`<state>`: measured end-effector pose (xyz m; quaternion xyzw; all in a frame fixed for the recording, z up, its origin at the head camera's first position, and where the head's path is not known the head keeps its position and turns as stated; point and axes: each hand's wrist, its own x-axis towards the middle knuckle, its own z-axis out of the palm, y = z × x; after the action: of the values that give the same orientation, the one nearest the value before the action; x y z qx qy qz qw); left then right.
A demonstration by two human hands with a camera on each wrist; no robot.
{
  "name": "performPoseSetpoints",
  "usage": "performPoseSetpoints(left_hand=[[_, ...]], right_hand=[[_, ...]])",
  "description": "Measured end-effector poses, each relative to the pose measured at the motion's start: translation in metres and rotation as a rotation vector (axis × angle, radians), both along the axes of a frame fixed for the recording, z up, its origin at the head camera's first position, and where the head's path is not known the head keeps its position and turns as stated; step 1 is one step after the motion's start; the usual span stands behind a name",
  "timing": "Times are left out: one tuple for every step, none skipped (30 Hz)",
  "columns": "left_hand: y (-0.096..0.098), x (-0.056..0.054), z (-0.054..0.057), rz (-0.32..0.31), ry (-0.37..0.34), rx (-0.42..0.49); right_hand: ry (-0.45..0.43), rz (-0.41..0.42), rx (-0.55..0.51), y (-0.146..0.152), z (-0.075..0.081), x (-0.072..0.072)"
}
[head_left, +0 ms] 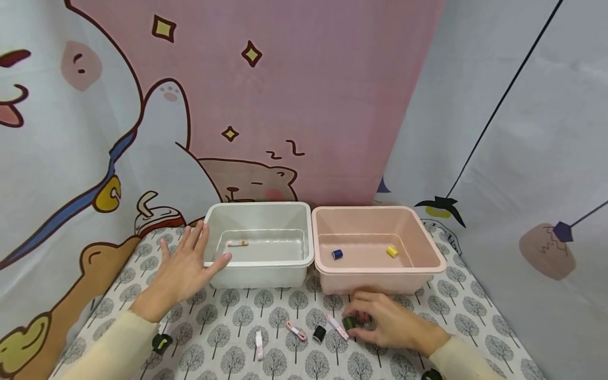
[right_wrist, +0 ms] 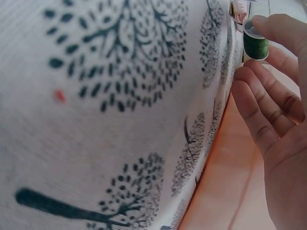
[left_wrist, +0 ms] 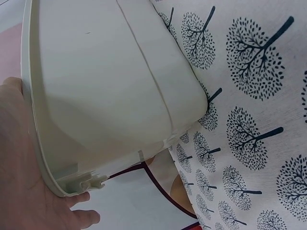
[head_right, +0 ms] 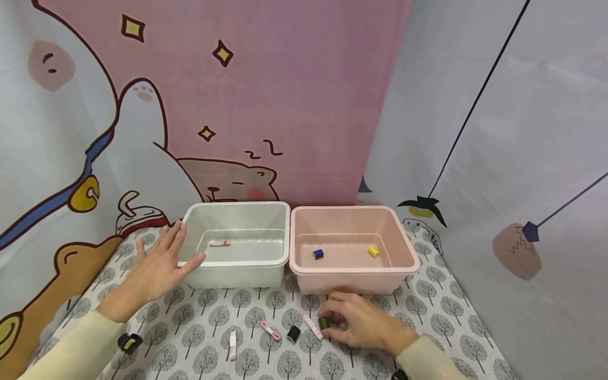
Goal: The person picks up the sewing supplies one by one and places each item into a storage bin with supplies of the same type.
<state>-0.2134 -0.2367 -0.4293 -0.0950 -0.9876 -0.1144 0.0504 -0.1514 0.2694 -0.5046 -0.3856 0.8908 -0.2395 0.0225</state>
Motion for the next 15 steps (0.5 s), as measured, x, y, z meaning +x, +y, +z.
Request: performPoseSetpoints(left_hand=[[0.001, 0.000, 0.000, -0.001, 0.000, 0.000], [0.001, -0.001, 0.000, -0.002, -0.001, -0.001], [0.001, -0.001, 0.000, -0.003, -0.001, -0.002], [0.001, -0.001, 0.000, -0.004, 0.000, -0.001], [0.001, -0.002, 0.001, -0.004, 0.000, -0.001], [0.001, -0.002, 0.001, -0.005, 0.000, 0.000], [0.001, -0.002, 0.001, -0.006, 0.000, 0.001], [0.001, -0.002, 0.001, -0.006, -0.001, 0.002], [0.001, -0.002, 0.001, -0.006, -0.002, 0.003], [0.001, -0.001, 0.001, -0.006, -0.004, 0.005], [0.000, -0.001, 0.001, -0.005, -0.008, 0.006], [0.000, 0.000, 0.000, -0.005, -0.008, 0.007], [0.000, 0.000, 0.000, -0.005, -0.010, 0.007], [0.000, 0.000, -0.001, -0.006, -0.011, 0.009], [0.000, 0.000, -0.001, -0.006, -0.011, 0.009]], right_hand=[[0.007, 0.000, -0.004, 0.000, 0.001, 0.000], [0.016, 0.003, -0.008, -0.001, 0.002, 0.000], [0.028, 0.006, -0.011, -0.001, 0.002, 0.000], [0.042, 0.007, -0.013, -0.001, 0.003, 0.000], [0.058, 0.011, -0.017, -0.002, 0.004, 0.000], [0.073, 0.014, -0.022, -0.002, 0.005, 0.000], [0.082, 0.015, -0.024, -0.002, 0.007, 0.000], [0.086, 0.012, -0.022, -0.003, 0.008, 0.000], [0.089, 0.011, -0.023, -0.003, 0.010, 0.001], [0.090, 0.009, -0.022, -0.003, 0.011, 0.001], [0.091, 0.005, -0.022, -0.003, 0.013, 0.001], [0.088, 0.002, -0.020, -0.003, 0.014, 0.002], [0.090, -0.001, -0.020, -0.003, 0.016, 0.002], [0.098, -0.002, -0.024, -0.003, 0.018, 0.003], [0.107, 0.002, -0.032, -0.003, 0.019, 0.003]])
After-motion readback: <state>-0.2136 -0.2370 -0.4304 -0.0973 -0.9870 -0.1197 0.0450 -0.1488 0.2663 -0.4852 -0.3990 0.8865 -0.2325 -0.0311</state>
